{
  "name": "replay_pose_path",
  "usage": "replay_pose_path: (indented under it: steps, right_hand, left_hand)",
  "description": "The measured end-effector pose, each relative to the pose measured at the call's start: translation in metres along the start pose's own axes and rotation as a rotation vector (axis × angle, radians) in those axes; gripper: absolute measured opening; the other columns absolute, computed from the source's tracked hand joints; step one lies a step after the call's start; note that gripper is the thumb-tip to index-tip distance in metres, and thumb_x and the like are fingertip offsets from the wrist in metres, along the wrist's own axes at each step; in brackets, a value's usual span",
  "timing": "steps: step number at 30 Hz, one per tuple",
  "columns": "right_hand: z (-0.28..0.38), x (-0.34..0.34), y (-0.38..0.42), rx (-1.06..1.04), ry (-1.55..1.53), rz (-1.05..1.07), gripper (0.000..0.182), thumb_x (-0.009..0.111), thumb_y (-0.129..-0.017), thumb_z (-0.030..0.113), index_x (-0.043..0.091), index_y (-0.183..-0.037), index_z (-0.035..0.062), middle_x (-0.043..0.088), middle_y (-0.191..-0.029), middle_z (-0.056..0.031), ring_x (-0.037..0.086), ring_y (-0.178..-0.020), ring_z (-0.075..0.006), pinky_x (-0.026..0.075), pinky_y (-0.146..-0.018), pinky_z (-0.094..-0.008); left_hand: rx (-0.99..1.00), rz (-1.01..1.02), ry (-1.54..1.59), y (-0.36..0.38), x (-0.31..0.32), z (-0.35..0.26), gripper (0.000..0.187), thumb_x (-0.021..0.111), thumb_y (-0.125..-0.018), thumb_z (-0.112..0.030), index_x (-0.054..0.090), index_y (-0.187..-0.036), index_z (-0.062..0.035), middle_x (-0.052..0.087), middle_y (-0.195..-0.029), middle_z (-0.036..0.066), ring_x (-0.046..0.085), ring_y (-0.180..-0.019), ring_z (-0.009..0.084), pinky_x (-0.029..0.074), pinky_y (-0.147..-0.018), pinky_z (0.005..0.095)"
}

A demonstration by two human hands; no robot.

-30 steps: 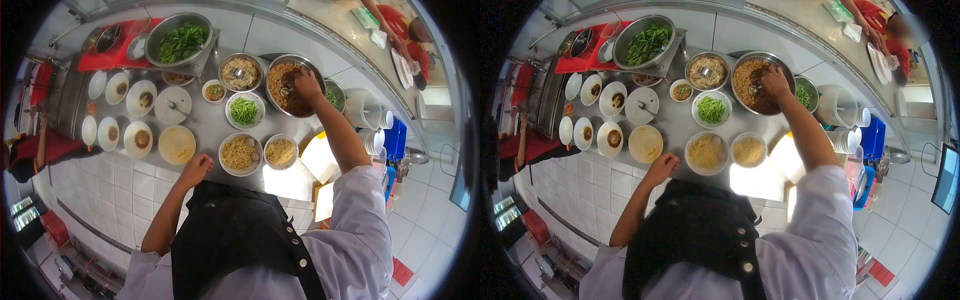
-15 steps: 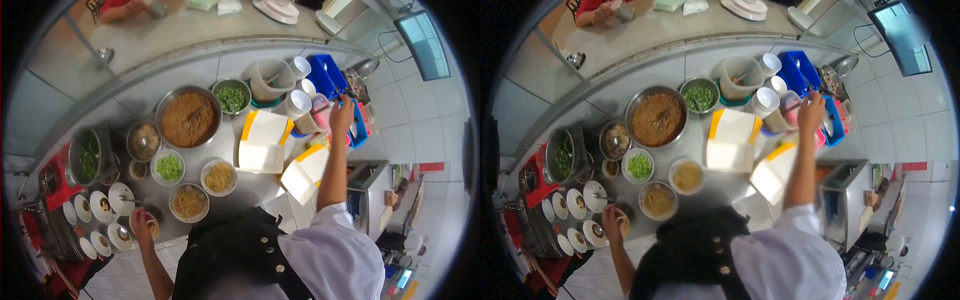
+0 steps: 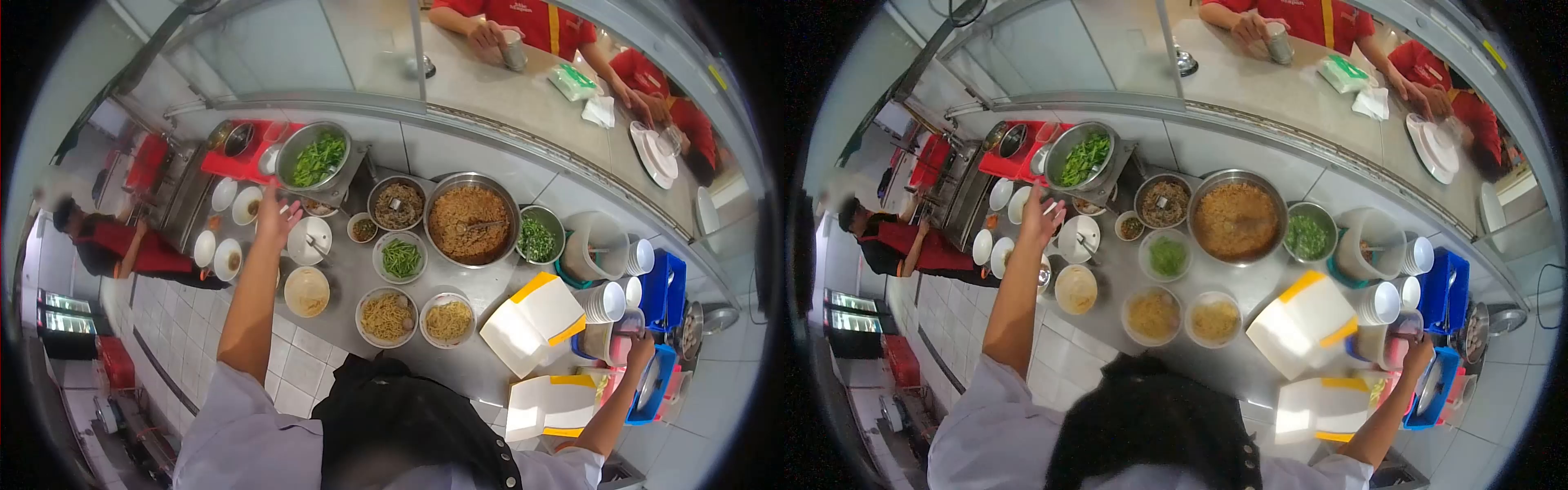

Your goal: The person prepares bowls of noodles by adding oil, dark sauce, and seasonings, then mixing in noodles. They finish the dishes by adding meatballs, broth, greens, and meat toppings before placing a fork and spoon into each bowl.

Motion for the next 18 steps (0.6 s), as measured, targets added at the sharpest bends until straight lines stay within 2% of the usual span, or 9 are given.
replay_pose_path:
  steps: [2,5,7,10,11,12,14,16,18]
  right_hand:
    - [0.022,-0.029,0.006,0.121,0.059,0.017,0.032,0.080,-0.081,0.022,0.071,-0.104,0.0021,0.072,-0.092,-0.0216,0.071,-0.083,-0.0363,0.054,-0.075,-0.0449]
    - [0.026,-0.049,0.009,0.161,-0.070,-0.036,0.035,0.080,-0.085,0.025,0.072,-0.109,0.0022,0.072,-0.096,-0.0209,0.071,-0.088,-0.0340,0.054,-0.077,-0.0418]
    - [0.021,-0.042,0.004,0.202,0.047,0.017,0.037,0.078,-0.087,0.024,0.070,-0.115,0.0018,0.072,-0.104,-0.0217,0.071,-0.092,-0.0319,0.055,-0.080,-0.0404]
    - [-0.001,-0.033,0.012,0.076,0.011,-0.019,0.041,0.077,-0.089,0.024,0.067,-0.121,0.0004,0.071,-0.110,-0.0216,0.071,-0.095,-0.0304,0.055,-0.084,-0.0403]
    - [0.011,-0.051,0.015,-0.030,0.125,-0.210,0.040,0.074,-0.091,0.023,0.065,-0.124,0.0005,0.071,-0.112,-0.0207,0.071,-0.096,-0.0307,0.056,-0.085,-0.0405]
    - [0.040,-0.065,0.011,-0.149,0.224,-0.408,0.040,0.072,-0.093,0.021,0.063,-0.126,0.0007,0.071,-0.113,-0.0198,0.071,-0.097,-0.0311,0.056,-0.086,-0.0406]
    - [0.171,-0.125,0.033,0.039,-0.126,-0.393,0.037,0.069,-0.096,0.018,0.064,-0.127,0.0007,0.070,-0.120,-0.0189,0.070,-0.104,-0.0280,0.055,-0.090,-0.0383]
    - [0.309,-0.131,0.065,-0.128,-0.488,-0.342,0.032,0.067,-0.097,0.014,0.064,-0.127,0.0014,0.070,-0.120,-0.0174,0.068,-0.107,-0.0247,0.054,-0.090,-0.0366]
    - [0.468,-0.110,0.114,-0.373,-0.928,-0.020,0.025,0.067,-0.093,0.003,0.068,-0.118,0.0018,0.072,-0.112,-0.0105,0.067,-0.104,-0.0218,0.054,-0.091,-0.0355]
  left_hand:
    - [-0.065,0.027,-0.045,-0.017,0.010,0.001,0.071,0.065,-0.094,-0.052,0.035,-0.149,-0.0177,0.040,-0.141,0.015,0.056,-0.108,0.0265,0.052,-0.092,0.0437]
    - [-0.103,-0.043,-0.160,-0.038,0.011,0.008,0.061,0.066,-0.095,-0.046,0.040,-0.142,-0.0167,0.047,-0.130,0.012,0.058,-0.102,0.0252,0.054,-0.086,0.0419]
    - [-0.075,-0.051,-0.215,-0.047,0.011,0.010,0.047,0.066,-0.096,-0.038,0.046,-0.132,-0.0156,0.052,-0.116,0.009,0.059,-0.095,0.0238,0.056,-0.080,0.0408]
    - [-0.180,0.116,-0.093,-0.092,0.000,0.040,0.033,0.064,-0.098,-0.030,0.051,-0.124,-0.0134,0.056,-0.110,0.008,0.060,-0.090,0.0223,0.057,-0.077,0.0390]
    - [-0.191,0.118,-0.093,-0.093,0.002,0.044,0.033,0.064,-0.098,-0.030,0.051,-0.124,-0.0134,0.056,-0.110,0.008,0.060,-0.090,0.0223,0.057,-0.077,0.0390]
    - [-0.189,0.121,-0.013,-0.096,0.005,0.042,0.029,0.063,-0.099,-0.026,0.052,-0.122,-0.0120,0.056,-0.110,0.008,0.060,-0.090,0.0222,0.057,-0.077,0.0379]
    - [-0.098,0.150,0.100,-0.103,0.002,0.045,0.023,0.059,-0.101,-0.017,0.054,-0.122,-0.0088,0.057,-0.115,0.009,0.062,-0.094,0.0225,0.059,-0.078,0.0368]
    - [-0.005,0.194,0.089,-0.092,0.006,0.042,0.026,0.058,-0.100,-0.015,0.052,-0.125,-0.0101,0.057,-0.120,0.010,0.061,-0.101,0.0233,0.058,-0.084,0.0381]
    - [0.128,0.239,0.100,-0.080,0.013,0.042,0.036,0.054,-0.100,-0.010,0.044,-0.135,-0.0121,0.055,-0.132,0.012,0.060,-0.116,0.0264,0.057,-0.093,0.0428]
Point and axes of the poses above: each hand's wrist, its own y-axis away from the middle knuckle, its own x-axis out of the palm, z = x × y, the point moved 4 cm from there along -y, towards the middle knuckle
